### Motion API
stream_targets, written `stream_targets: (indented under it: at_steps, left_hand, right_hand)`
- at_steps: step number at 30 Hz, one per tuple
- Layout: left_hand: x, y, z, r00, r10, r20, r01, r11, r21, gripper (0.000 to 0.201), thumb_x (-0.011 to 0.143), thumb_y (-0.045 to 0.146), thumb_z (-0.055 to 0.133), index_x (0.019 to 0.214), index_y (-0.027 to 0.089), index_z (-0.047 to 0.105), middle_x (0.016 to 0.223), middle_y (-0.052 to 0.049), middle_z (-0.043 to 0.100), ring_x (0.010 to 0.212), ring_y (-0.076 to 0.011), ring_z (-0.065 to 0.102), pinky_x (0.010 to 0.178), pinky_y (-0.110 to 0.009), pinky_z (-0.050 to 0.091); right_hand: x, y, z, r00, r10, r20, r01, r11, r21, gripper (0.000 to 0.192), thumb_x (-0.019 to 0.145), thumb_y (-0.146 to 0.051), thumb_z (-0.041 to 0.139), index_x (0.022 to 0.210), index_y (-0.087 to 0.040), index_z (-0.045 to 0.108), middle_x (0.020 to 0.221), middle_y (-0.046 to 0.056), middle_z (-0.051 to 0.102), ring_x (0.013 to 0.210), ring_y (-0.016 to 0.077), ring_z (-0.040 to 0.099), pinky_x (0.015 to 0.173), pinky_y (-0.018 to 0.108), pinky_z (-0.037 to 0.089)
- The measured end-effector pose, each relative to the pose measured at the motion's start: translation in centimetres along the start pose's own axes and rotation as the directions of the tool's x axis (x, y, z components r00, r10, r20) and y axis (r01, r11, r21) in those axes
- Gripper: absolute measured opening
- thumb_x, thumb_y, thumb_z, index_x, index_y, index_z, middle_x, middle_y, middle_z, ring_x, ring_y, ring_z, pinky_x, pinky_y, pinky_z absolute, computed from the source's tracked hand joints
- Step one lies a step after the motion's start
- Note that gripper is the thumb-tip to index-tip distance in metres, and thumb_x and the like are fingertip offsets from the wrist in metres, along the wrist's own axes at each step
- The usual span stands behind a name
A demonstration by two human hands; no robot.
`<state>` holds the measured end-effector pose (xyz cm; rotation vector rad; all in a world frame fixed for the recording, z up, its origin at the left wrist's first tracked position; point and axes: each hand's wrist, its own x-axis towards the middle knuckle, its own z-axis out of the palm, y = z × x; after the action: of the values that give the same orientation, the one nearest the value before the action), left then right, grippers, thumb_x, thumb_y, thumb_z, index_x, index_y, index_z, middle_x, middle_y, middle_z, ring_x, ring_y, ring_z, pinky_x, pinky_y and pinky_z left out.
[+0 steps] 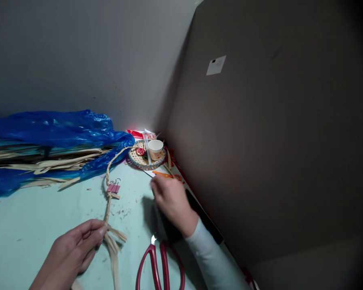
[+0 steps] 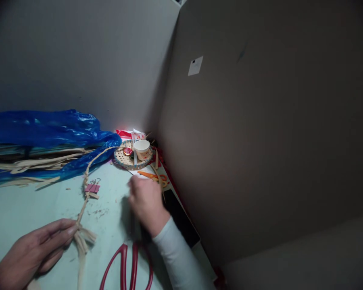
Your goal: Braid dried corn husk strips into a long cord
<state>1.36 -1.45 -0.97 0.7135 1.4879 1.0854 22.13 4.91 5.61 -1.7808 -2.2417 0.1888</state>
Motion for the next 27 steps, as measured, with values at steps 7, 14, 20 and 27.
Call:
stream_targets:
  at_steps: [7, 14, 20, 27]
  left_hand:
    - [0.0, 0.2, -0.2, 0.997, -0.011, 0.076, 0.013, 0.999, -0.035, 0.051, 0.053, 0.050, 0.087, 0.084, 0.017, 0.063, 0.054, 0.011, 0.037, 0.047, -0.0035, 0.020, 0.045, -0.015, 0.010]
    - [-0.5, 1.2, -0.1, 0.991, 0.008, 0.132, -0.006, 1.000, -0.019, 0.045, 0.057, 0.052, 0.082, 0.078, 0.017, 0.062, 0.051, 0.014, 0.028, 0.044, -0.0032, 0.016, 0.046, -0.018, 0.005]
    - [-0.4, 1.2, 0.0, 0.987, 0.060, 0.146, -0.065, 0.997, 0.028, 0.040, 0.064, 0.051, 0.077, 0.077, 0.015, 0.064, 0.052, 0.012, 0.035, 0.043, -0.0012, 0.018, 0.048, -0.020, 0.004]
    - [0.2, 0.3, -0.6, 0.980, 0.074, 0.186, -0.076, 0.997, 0.003, 0.038, 0.067, 0.050, 0.077, 0.077, 0.015, 0.065, 0.057, 0.011, 0.037, 0.043, -0.0010, 0.019, 0.045, -0.018, 0.006]
  right_hand:
    - [1.9, 6.0, 0.1, 0.950, 0.312, -0.001, -0.311, 0.944, -0.114, 0.024, 0.093, -0.009, 0.050, 0.112, -0.012, 0.063, 0.098, 0.019, 0.074, 0.089, 0.0285, 0.071, 0.073, 0.033, 0.043]
    - [1.4, 5.1, -1.7, 0.999, 0.034, -0.025, -0.021, 0.918, 0.396, 0.031, 0.091, -0.012, 0.049, 0.119, -0.015, 0.063, 0.096, 0.005, 0.071, 0.085, 0.0166, 0.064, 0.075, 0.025, 0.046]
    - [-0.4, 2.0, -2.8, 0.939, -0.340, 0.056, 0.070, 0.347, 0.935, 0.019, 0.092, -0.021, 0.056, 0.098, -0.016, 0.074, 0.095, 0.005, 0.071, 0.093, 0.0172, 0.065, 0.088, 0.029, 0.047]
    - [-1.8, -0.5, -2.9, 0.877, -0.338, -0.342, 0.476, 0.711, 0.518, 0.014, 0.092, -0.027, 0.068, 0.082, -0.018, 0.074, 0.085, 0.005, 0.064, 0.085, 0.0183, 0.055, 0.081, 0.032, 0.044]
